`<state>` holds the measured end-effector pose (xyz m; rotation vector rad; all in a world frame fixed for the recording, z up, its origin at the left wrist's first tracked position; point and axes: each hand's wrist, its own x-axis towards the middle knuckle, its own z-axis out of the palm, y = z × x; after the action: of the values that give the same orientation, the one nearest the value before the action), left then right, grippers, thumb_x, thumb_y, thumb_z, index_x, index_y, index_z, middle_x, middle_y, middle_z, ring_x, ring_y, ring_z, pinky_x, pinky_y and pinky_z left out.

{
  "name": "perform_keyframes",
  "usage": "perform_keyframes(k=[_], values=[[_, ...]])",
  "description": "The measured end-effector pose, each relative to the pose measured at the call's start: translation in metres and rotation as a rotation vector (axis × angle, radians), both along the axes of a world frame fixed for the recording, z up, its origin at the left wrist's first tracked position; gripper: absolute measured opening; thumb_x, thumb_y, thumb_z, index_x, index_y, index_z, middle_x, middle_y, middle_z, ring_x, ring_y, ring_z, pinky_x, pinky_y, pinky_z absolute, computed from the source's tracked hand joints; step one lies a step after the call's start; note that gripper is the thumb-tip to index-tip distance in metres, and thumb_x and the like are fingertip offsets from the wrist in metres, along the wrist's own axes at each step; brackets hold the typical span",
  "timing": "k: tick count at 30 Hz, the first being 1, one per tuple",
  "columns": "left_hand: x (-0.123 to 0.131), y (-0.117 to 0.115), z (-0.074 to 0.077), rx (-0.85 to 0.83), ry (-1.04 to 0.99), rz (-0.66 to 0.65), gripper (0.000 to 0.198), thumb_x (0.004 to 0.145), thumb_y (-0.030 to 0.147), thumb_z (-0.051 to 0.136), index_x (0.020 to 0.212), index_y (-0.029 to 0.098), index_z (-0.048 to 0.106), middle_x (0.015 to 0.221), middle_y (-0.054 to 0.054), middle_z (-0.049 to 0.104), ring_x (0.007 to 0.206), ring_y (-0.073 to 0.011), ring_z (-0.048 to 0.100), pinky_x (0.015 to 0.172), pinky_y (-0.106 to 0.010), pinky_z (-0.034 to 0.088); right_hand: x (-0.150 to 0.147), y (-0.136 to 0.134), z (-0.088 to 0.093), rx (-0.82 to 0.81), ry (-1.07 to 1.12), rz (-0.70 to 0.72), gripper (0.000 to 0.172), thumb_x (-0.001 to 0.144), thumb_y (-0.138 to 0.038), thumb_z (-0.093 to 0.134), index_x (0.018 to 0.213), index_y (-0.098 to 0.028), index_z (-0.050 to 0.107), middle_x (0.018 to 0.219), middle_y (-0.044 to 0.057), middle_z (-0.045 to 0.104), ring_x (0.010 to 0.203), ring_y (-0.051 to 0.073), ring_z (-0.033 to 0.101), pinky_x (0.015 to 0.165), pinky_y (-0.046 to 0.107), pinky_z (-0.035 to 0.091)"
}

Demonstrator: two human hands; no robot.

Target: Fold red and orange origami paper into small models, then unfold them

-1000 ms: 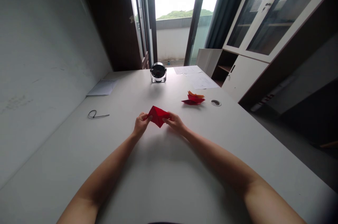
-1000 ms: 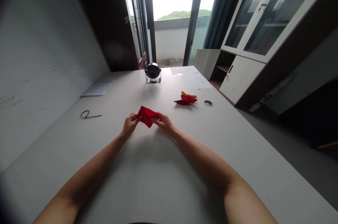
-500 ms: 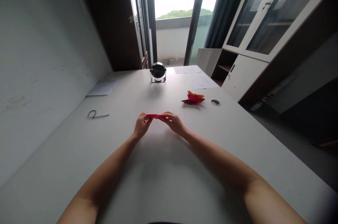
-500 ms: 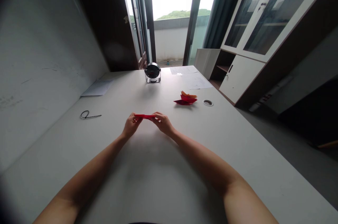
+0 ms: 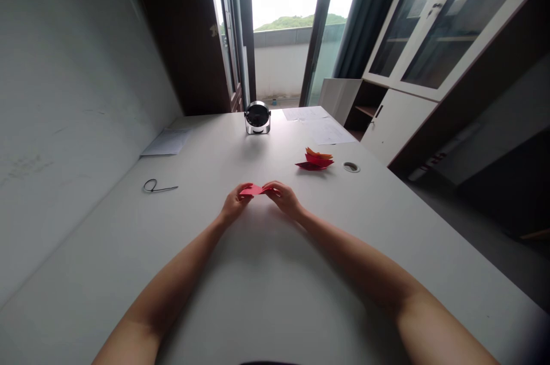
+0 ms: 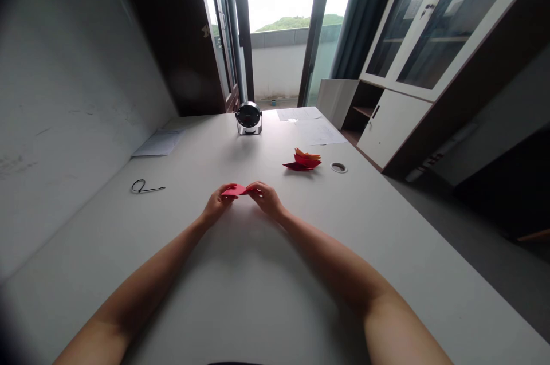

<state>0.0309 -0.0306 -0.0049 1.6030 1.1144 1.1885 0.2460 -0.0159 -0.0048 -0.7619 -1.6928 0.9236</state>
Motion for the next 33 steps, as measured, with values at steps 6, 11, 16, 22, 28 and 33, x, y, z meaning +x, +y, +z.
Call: perform_keyframes(k=[6,11,16,22,28,33], values=[[0.0033,-0.0007,-0.0015,-0.047,-0.065,-0.045,0.036,0.081,0.036,0.071,0.113,0.019,0.064,0.108,-0.009,0.070,0.091,-0.0205,0.070,0.080,-0.031,0.054,0.0041,-0.0005,0.0021,0.193,-0.156,-0.152,0.014,0.092,-0.026,0.060,0.098,-0.023,0.072,0.105,0.009,0.068,0.099,0.022,0.064,0.090,0.040,0.051],[0.0000,0.0022,-0.0020,-0.047,-0.156,-0.030,0.033,0.083,0.046,0.070,0.098,0.017,0.066,0.093,-0.007,0.070,0.085,-0.0217,0.071,0.079,-0.033,0.054,0.0030,0.0012,-0.0005,0.198,-0.129,-0.156,0.014,0.089,-0.028,0.065,0.101,-0.025,0.072,0.117,0.010,0.064,0.110,0.025,0.061,0.096,0.044,0.051],[-0.0028,0.0061,-0.0045,-0.051,-0.207,0.018,0.035,0.082,0.049,0.070,0.092,0.016,0.064,0.086,-0.005,0.068,0.079,-0.0210,0.072,0.077,-0.032,0.052,0.0040,0.0061,-0.0062,0.028,-0.003,-0.117,0.022,0.089,-0.041,0.064,0.097,-0.022,0.070,0.125,0.011,0.059,0.101,0.021,0.064,0.084,0.037,0.057],[0.0002,0.0032,-0.0061,-0.059,-0.191,-0.044,0.032,0.081,0.045,0.073,0.085,0.016,0.059,0.080,-0.003,0.066,0.077,-0.0206,0.072,0.071,-0.028,0.049,0.0021,0.0060,-0.0040,-0.242,0.154,-0.003,0.032,0.084,-0.050,0.068,0.089,-0.019,0.063,0.103,0.009,0.068,0.085,0.019,0.067,0.074,0.034,0.057],[0.0039,-0.0023,-0.0054,-0.065,-0.132,-0.115,0.034,0.082,0.046,0.073,0.083,0.017,0.054,0.078,-0.004,0.068,0.076,-0.0187,0.070,0.068,-0.027,0.049,0.0023,0.0053,-0.0016,-0.355,0.184,0.037,0.037,0.078,-0.050,0.073,0.083,-0.019,0.054,0.070,0.002,0.067,0.069,0.017,0.066,0.068,0.032,0.053],[0.0031,-0.0034,0.0006,-0.085,-0.172,-0.108,0.050,0.081,0.048,0.074,0.115,0.018,0.052,0.087,-0.005,0.072,0.073,-0.0172,0.070,0.072,-0.031,0.053,0.0006,0.0058,-0.0070,-0.303,0.124,0.049,0.038,0.078,-0.049,0.074,0.080,-0.019,0.051,0.070,0.000,0.065,0.068,0.017,0.065,0.064,0.029,0.049]])
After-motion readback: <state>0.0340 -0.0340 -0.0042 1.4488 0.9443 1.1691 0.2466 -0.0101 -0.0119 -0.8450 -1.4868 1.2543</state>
